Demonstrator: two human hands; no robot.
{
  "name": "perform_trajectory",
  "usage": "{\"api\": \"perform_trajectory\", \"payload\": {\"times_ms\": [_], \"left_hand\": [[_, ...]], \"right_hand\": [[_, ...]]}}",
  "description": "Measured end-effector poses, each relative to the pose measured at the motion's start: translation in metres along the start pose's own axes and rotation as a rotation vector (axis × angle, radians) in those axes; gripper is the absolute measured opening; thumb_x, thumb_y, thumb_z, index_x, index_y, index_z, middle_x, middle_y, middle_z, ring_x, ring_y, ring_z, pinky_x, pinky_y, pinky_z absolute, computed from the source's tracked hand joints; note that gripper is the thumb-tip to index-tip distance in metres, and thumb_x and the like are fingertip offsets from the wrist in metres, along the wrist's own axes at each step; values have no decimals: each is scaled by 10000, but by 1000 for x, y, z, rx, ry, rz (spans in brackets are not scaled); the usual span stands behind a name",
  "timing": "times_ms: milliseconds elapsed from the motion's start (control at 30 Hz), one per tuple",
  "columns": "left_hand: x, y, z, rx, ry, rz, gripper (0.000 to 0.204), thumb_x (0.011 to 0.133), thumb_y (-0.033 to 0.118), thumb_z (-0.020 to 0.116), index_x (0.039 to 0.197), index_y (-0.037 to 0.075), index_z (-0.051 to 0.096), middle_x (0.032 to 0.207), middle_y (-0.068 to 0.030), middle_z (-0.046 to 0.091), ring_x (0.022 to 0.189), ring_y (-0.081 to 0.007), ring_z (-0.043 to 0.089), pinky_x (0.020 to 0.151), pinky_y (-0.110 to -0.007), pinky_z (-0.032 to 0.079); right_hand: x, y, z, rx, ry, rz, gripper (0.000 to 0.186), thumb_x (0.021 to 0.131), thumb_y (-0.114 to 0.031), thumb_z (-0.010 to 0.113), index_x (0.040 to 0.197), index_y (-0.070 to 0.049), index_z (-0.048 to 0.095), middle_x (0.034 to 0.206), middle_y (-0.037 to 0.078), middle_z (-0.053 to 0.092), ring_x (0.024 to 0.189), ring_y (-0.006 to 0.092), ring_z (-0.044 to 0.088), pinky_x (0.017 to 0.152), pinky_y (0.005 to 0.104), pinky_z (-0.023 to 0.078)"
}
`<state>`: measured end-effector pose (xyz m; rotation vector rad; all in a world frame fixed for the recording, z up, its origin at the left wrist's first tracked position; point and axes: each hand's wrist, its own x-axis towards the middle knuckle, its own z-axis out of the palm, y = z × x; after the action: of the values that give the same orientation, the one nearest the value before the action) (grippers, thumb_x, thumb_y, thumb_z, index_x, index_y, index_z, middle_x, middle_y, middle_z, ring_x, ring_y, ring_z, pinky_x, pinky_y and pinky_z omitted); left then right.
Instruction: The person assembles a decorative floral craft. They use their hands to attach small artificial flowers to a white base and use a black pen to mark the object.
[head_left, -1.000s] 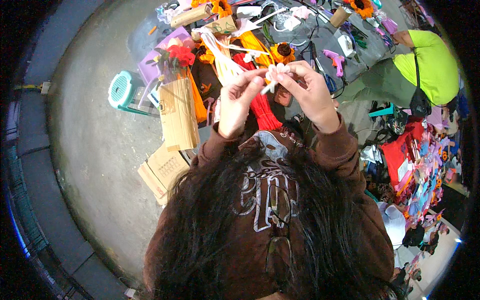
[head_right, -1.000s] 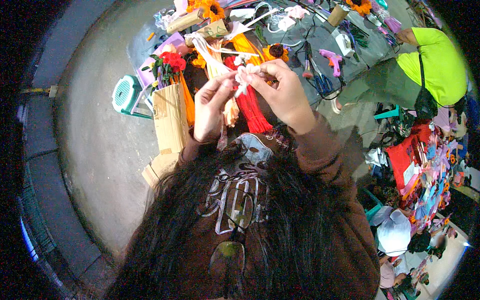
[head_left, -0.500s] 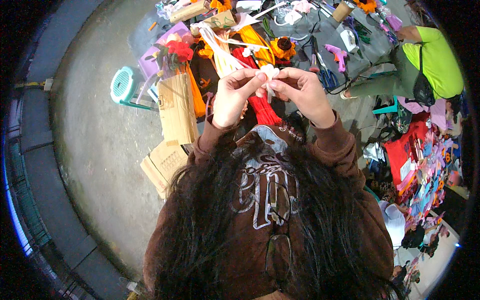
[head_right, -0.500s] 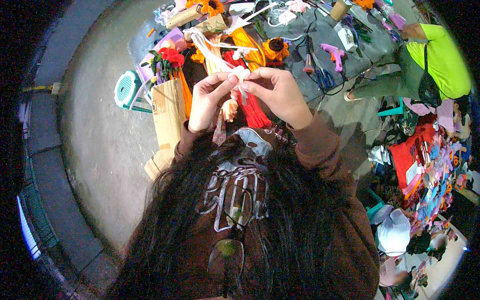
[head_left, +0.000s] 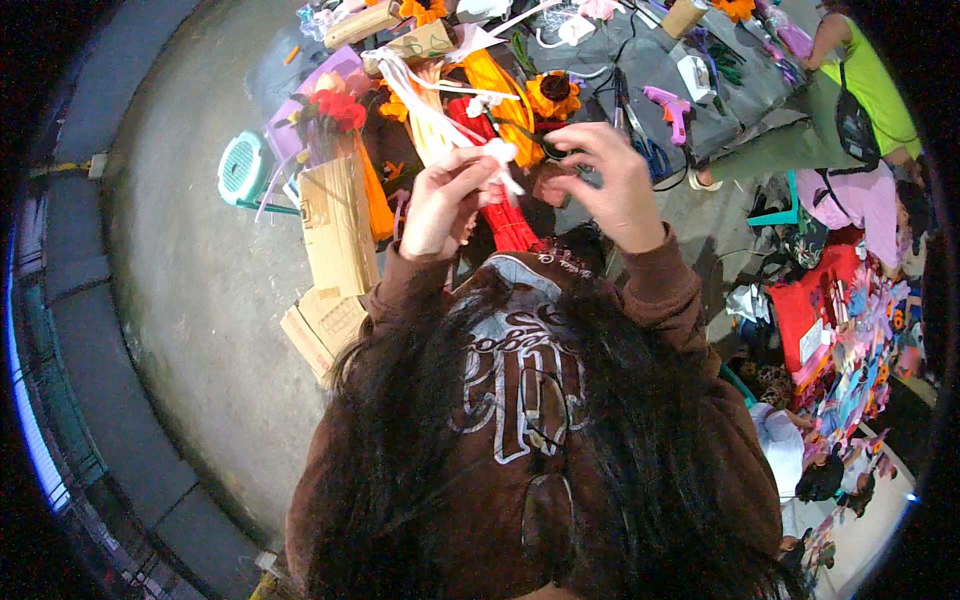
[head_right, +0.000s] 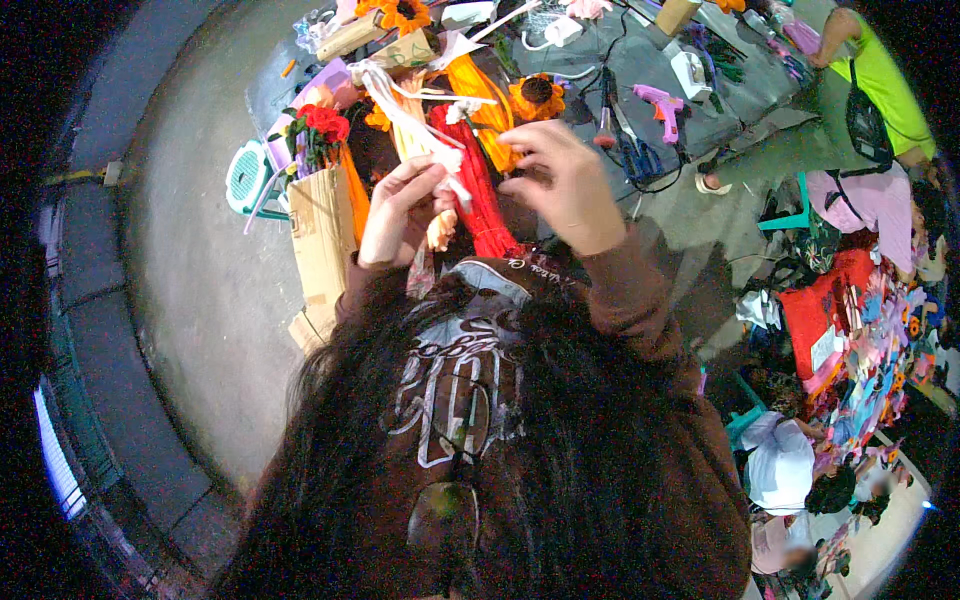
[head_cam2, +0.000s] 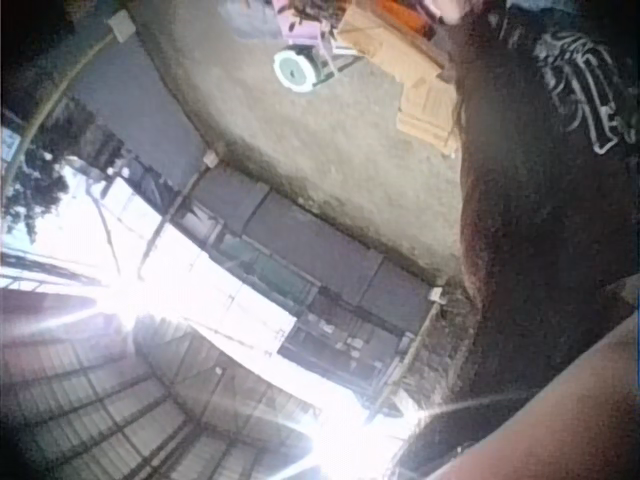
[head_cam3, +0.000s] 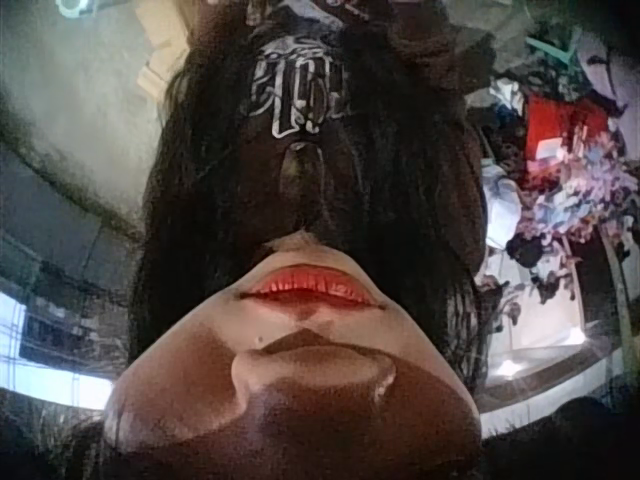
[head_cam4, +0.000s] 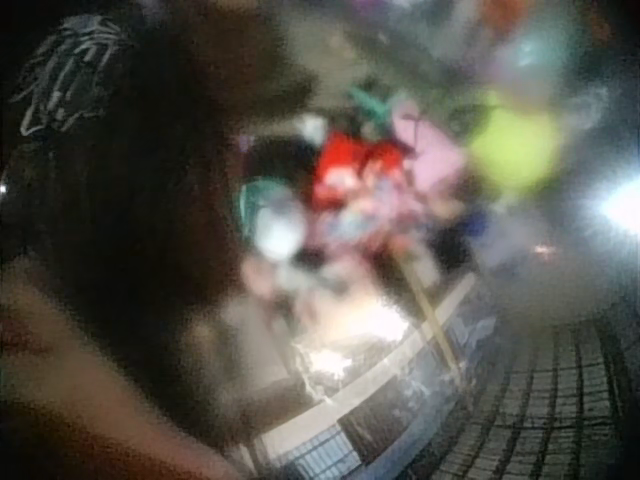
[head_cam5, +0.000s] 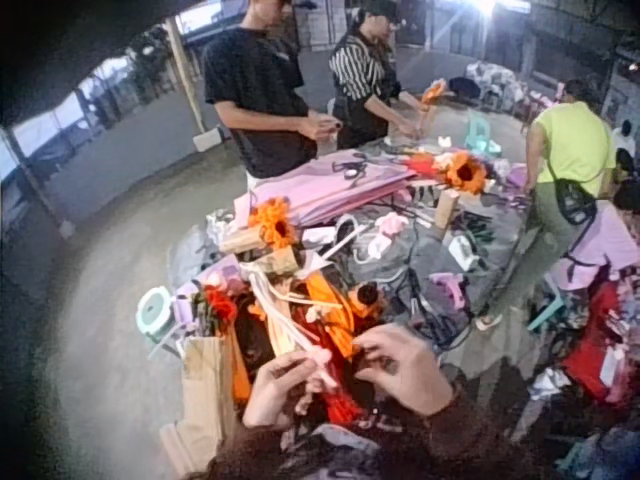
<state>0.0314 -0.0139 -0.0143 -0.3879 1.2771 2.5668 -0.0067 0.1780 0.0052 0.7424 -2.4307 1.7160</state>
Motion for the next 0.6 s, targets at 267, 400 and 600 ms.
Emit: {"api": "perform_trajectory", "payload": {"times_ms": [267, 400, 600], "left_hand": [[7, -6, -29, -12, 178, 11, 120, 851, 100, 500, 934, 27, 546, 766, -24, 577, 645, -88, 544, 607, -211, 461], [12, -14, -29, -1, 184, -9, 105, 846, 106, 514, 921, 40, 546, 754, -13, 572, 651, -85, 547, 619, -215, 468], [15, -21, -19, 9, 195, -59, 94, 839, 104, 525, 909, 45, 541, 756, -6, 566, 660, -78, 546, 623, -211, 466]], "right_hand": [[-36, 90, -55, 110, 60, 399, 149, 754, 55, 540, 897, 40, 580, 780, 72, 616, 736, 118, 609, 691, 236, 487], [-52, 142, -48, 38, 67, 527, 114, 772, 35, 524, 864, 35, 590, 746, 86, 628, 712, 132, 615, 657, 244, 491], [-57, 178, -41, -265, 18, 709, 161, 711, -3, 577, 870, -6, 606, 680, 106, 629, 629, 158, 627, 576, 255, 480]]}}
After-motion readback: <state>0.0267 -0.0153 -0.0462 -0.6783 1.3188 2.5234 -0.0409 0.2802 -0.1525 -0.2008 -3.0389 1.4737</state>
